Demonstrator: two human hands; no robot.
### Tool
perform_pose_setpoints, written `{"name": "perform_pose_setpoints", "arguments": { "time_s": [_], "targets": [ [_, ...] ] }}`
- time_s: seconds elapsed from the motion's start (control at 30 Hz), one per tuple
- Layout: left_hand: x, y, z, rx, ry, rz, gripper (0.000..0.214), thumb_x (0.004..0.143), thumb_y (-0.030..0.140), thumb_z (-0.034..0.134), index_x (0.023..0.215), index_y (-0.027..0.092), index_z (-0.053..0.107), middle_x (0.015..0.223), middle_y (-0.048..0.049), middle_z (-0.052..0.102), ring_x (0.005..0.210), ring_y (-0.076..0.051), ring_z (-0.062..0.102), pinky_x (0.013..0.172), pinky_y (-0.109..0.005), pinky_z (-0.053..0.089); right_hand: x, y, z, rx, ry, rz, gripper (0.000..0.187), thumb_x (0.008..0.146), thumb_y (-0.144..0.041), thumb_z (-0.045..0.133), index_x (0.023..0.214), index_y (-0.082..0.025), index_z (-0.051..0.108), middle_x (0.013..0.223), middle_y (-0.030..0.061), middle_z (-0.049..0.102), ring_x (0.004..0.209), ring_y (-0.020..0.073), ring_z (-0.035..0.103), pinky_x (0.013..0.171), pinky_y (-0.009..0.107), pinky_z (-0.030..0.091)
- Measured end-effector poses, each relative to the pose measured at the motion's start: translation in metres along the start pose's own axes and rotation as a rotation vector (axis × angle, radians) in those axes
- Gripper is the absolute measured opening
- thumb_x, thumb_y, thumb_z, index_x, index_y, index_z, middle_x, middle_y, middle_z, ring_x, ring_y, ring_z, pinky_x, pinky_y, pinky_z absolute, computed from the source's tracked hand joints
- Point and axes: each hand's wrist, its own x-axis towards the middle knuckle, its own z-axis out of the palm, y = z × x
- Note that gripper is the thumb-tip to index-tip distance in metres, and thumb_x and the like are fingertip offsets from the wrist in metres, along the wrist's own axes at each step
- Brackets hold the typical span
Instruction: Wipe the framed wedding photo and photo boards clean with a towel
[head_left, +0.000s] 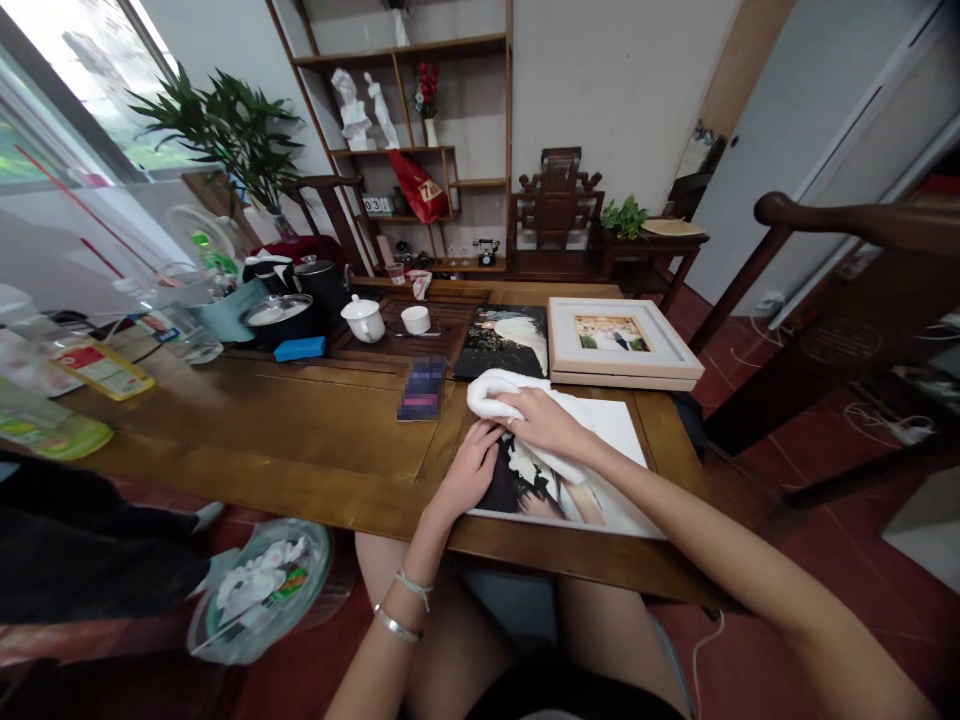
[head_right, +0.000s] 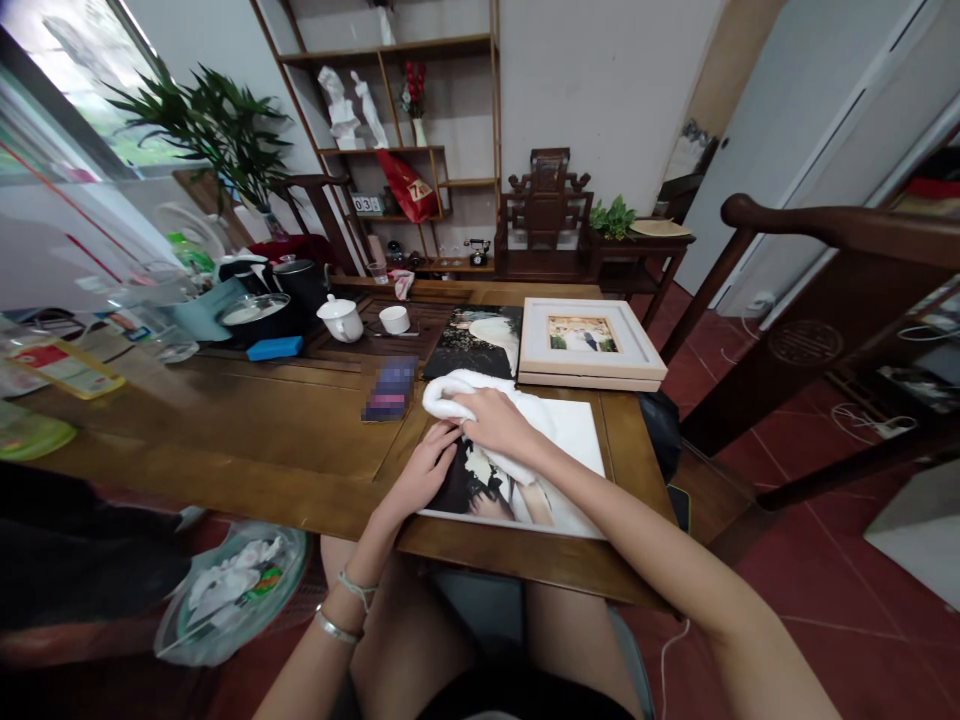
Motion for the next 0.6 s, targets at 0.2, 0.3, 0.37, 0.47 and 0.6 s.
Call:
{"name": "perform_pose_setpoints", "arguments": {
  "time_s": [0.2,0.3,0.37,0.47,0.6],
  "targets": [
    [0.000,0.001,-0.001,-0.015,-0.016,-0.004,0.040,0.093,0.020,0.037,0.128,0.020,0.056,0.141,-0.0093,0.049,0.135,-0.021,0.038,0.115,-0.047,0.028,-0.025,0.016,-0.013,0.003,-0.004,0.022,0.039,0.078,-0.006,0.043,0.109,-0.019,0.063,0.103,0.0065,0.068,0.089,0.0220,0.058,0.080,0.031,0.041],
    [0.000,0.003,-0.003,-0.036,-0.026,0.005,0.041,0.094,0.020,0.035,0.131,0.020,0.053,0.142,-0.0089,0.048,0.136,-0.020,0.037,0.116,-0.046,0.027,-0.061,0.037,-0.027,-0.048,0.011,0.079,0.046,0.073,-0.005,0.042,0.111,-0.019,0.063,0.106,0.0081,0.066,0.090,0.0241,0.057,0.081,0.034,0.041],
    [0.000,0.004,-0.003,-0.048,-0.023,0.009,0.041,0.094,0.020,0.035,0.132,0.022,0.052,0.142,-0.0080,0.048,0.136,-0.019,0.038,0.116,-0.046,0.027,-0.085,0.053,-0.033,-0.126,0.027,0.135,0.048,0.073,-0.007,0.041,0.114,-0.019,0.062,0.106,0.0089,0.065,0.091,0.0260,0.057,0.081,0.036,0.043],
    [0.000,0.003,-0.003,-0.055,-0.016,0.019,0.041,0.094,0.019,0.035,0.132,0.024,0.052,0.141,-0.0068,0.049,0.136,-0.019,0.038,0.116,-0.046,0.028,-0.112,0.067,-0.034,-0.236,0.066,0.184,0.052,0.070,-0.007,0.042,0.117,-0.019,0.061,0.107,0.0105,0.064,0.099,0.0293,0.055,0.084,0.041,0.045],
    [-0.001,0.002,-0.002,-0.052,0.001,0.020,0.041,0.094,0.018,0.035,0.131,0.024,0.053,0.140,-0.0067,0.050,0.136,-0.019,0.038,0.116,-0.046,0.027,-0.134,0.035,-0.014,-0.319,0.070,0.077,0.047,0.065,-0.007,0.048,0.107,-0.019,0.066,0.123,0.0146,0.058,0.122,0.0344,0.043,0.101,0.058,0.034]
  ]
}}
